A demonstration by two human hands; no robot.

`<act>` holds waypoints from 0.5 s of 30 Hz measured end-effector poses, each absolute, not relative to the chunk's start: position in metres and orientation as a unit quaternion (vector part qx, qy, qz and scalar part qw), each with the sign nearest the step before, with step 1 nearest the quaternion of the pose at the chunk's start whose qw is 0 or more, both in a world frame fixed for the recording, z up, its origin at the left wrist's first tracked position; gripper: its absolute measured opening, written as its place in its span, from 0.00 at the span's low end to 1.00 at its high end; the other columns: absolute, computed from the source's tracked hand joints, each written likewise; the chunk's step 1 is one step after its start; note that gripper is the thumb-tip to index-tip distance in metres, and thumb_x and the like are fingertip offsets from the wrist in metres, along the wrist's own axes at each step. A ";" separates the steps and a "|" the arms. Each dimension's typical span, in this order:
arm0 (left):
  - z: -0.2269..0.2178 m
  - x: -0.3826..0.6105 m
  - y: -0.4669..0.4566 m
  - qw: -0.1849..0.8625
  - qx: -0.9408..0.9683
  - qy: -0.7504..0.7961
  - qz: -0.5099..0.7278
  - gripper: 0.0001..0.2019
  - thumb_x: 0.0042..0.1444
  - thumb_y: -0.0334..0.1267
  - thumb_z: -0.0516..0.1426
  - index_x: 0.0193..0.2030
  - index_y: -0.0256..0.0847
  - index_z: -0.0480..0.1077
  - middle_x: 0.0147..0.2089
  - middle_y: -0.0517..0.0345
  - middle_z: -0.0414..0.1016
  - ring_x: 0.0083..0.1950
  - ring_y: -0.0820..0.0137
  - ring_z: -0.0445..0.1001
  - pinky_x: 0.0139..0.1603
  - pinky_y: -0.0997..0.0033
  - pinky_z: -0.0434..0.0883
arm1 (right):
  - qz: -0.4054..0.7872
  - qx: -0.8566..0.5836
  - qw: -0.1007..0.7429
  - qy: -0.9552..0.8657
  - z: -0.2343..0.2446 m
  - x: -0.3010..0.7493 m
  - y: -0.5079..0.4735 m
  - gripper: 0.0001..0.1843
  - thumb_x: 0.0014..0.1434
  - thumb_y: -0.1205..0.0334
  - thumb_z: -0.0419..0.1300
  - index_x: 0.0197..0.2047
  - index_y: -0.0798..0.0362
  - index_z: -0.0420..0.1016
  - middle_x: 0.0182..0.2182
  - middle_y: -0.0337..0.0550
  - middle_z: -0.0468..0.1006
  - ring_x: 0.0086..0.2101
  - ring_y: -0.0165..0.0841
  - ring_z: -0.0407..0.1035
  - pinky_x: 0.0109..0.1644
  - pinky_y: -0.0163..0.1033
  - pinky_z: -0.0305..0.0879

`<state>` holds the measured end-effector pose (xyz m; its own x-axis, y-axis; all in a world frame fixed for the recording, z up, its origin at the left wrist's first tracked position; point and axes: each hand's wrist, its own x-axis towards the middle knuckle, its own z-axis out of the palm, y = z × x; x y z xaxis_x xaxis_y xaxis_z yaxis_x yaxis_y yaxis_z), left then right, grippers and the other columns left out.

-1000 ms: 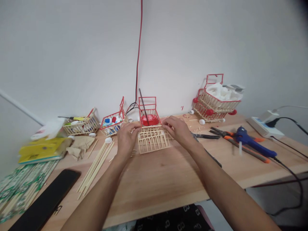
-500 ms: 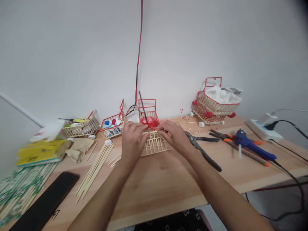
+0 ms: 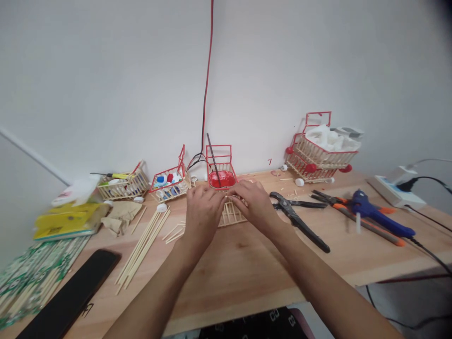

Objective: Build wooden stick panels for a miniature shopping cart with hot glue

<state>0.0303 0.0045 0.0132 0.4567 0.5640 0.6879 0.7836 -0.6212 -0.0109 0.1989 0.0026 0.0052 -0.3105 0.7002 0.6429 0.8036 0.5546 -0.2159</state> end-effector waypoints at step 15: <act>0.015 0.032 0.000 -0.237 -0.761 -0.423 -0.432 0.09 0.59 0.36 0.54 0.30 0.37 0.71 0.25 0.61 0.69 0.27 0.73 0.66 0.29 0.74 0.60 | -0.155 -0.458 0.567 -0.667 0.042 0.238 -0.027 0.11 0.63 0.63 0.53 0.47 0.50 0.72 0.44 0.46 0.76 0.48 0.38 0.68 0.54 0.46 0.61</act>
<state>0.0317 0.0004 0.0150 0.2694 0.8480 0.4564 0.4395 -0.5299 0.7253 0.2375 -0.0267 0.0420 0.0623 0.4354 0.8981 0.7872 0.5317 -0.3124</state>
